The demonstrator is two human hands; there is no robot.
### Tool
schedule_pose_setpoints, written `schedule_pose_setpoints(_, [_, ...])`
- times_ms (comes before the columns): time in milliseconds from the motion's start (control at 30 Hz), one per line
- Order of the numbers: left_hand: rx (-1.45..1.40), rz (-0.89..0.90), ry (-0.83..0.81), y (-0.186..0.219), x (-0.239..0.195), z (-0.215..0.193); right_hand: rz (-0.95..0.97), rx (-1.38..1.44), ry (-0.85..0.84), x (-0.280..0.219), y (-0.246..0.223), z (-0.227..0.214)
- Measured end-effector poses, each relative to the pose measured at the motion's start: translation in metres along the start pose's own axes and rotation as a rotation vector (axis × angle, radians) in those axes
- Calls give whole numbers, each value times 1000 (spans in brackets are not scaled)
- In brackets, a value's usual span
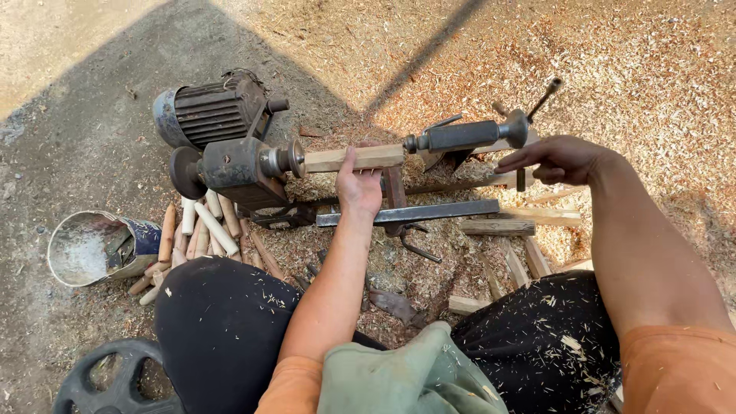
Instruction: The person operates a wood lathe to shape a cylindrical wooden piece using a chisel. They remove the finished piece, replace it with a new blank, and continue shaping the new piece.
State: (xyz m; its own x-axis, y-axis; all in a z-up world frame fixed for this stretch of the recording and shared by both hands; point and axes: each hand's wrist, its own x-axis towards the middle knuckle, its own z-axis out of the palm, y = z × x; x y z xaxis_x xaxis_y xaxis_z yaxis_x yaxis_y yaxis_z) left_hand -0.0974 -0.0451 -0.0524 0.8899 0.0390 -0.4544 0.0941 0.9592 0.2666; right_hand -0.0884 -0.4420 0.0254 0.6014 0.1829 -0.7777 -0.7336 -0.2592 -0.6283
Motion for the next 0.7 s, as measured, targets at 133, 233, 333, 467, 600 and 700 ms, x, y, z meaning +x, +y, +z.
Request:
schedule_pose_setpoints(133, [-59, -25, -17, -1, -4, -7, -67, 213, 160, 33, 3, 20])
schedule_pose_setpoints(233, [-39, -6, -70, 0, -1, -4, -192, 329, 167, 40, -4, 13])
schedule_pose_setpoints(333, [-53, -10, 5, 1, -1, 0, -398, 429, 47, 21, -17, -7])
schedule_pose_setpoints(467, [-56, 5, 32, 0, -7, -1, -149, 54, 28, -6, -7, -4])
schedule_pose_setpoints(600, [-12, 8, 61, -1, -5, 5, -48, 167, 213, 0, -8, 16])
schedule_pose_setpoints(700, [-9, 19, 99, -4, -4, -1, -315, 405, 164, 13, -15, 8])
